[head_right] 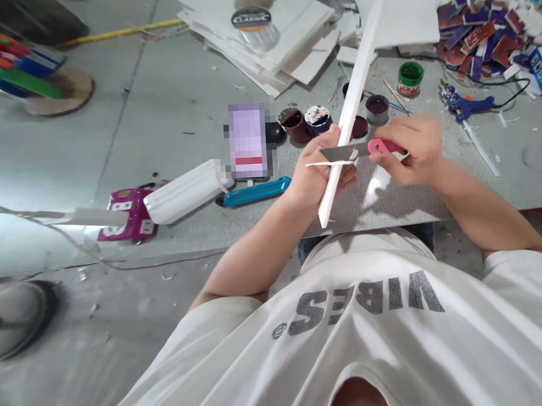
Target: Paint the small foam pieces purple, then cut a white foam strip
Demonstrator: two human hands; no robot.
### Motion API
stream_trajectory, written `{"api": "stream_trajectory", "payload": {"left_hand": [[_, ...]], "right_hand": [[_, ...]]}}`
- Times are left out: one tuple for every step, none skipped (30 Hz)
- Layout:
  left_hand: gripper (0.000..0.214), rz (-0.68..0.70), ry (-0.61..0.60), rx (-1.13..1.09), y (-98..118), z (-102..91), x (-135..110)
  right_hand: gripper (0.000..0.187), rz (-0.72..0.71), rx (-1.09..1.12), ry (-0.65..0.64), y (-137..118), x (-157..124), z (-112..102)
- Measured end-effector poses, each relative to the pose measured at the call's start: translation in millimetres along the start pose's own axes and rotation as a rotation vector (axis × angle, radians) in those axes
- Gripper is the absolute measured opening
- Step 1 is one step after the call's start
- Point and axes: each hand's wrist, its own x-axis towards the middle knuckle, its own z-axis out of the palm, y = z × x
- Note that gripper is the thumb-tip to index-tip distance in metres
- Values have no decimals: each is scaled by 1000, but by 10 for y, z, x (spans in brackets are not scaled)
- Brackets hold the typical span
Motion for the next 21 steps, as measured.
{"api": "stream_trajectory", "payload": {"left_hand": [[62, 22, -13, -19, -16, -8, 8], [61, 41, -24, -34, -32, -15, 17], [60, 56, -24, -45, -47, -22, 26], [58, 66, -10, -51, -60, -27, 35], [57, 73, 6, -55, -69, -30, 44], [56, 80, 20, -59, -75, -30, 52], [56, 88, 34, -62, -78, -30, 60], [56, 99, 49, -65, -78, -28, 67], [57, 108, 63, -64, -77, -25, 72], [57, 115, 74, -60, -75, -22, 74], [58, 121, 78, -55, -73, -19, 72], [59, 126, 75, -51, -71, -17, 67], [60, 133, 67, -47, -69, -16, 59], [61, 141, 58, -46, -68, -15, 49], [63, 147, 48, -45, -67, -15, 37], [64, 152, 40, -44, -65, -16, 25], [65, 153, 34, -42, -63, -17, 13], [66, 150, 27, -39, -59, -20, 3], [66, 142, 20, -38, -54, -23, -6], [65, 125, 11, -35, -47, -26, -13], [63, 104, 1, -33, -38, -28, -19]], "right_hand": [[59, -33, 25, 16, -27, 2, 19], [53, -74, 61, 41, -69, 7, 41], [47, -120, 105, 69, -122, 15, 64], [43, -148, 141, 78, -182, 22, 86], [41, -170, 168, 71, -243, 28, 104], [42, -178, 180, 53, -299, 32, 117], [43, -179, 184, 35, -347, 33, 125], [44, -178, 186, 20, -383, 31, 129], [44, -173, 185, 5, -406, 25, 130], [44, -168, 184, -6, -417, 18, 130], [43, -164, 182, -16, -417, 10, 130], [42, -165, 179, -21, -408, 0, 131], [41, -170, 176, -18, -393, -10, 134], [41, -171, 172, -8, -375, -20, 140], [41, -165, 164, 1, -356, -30, 149], [42, -152, 154, 9, -337, -40, 159], [44, -130, 138, 11, -319, -49, 169], [48, -102, 116, 7, -302, -57, 178], [51, -71, 87, -3, -286, -62, 185], [55, -49, 59, -7, -270, -64, 189], [57, -34, 38, -7, -253, -64, 189]]}}
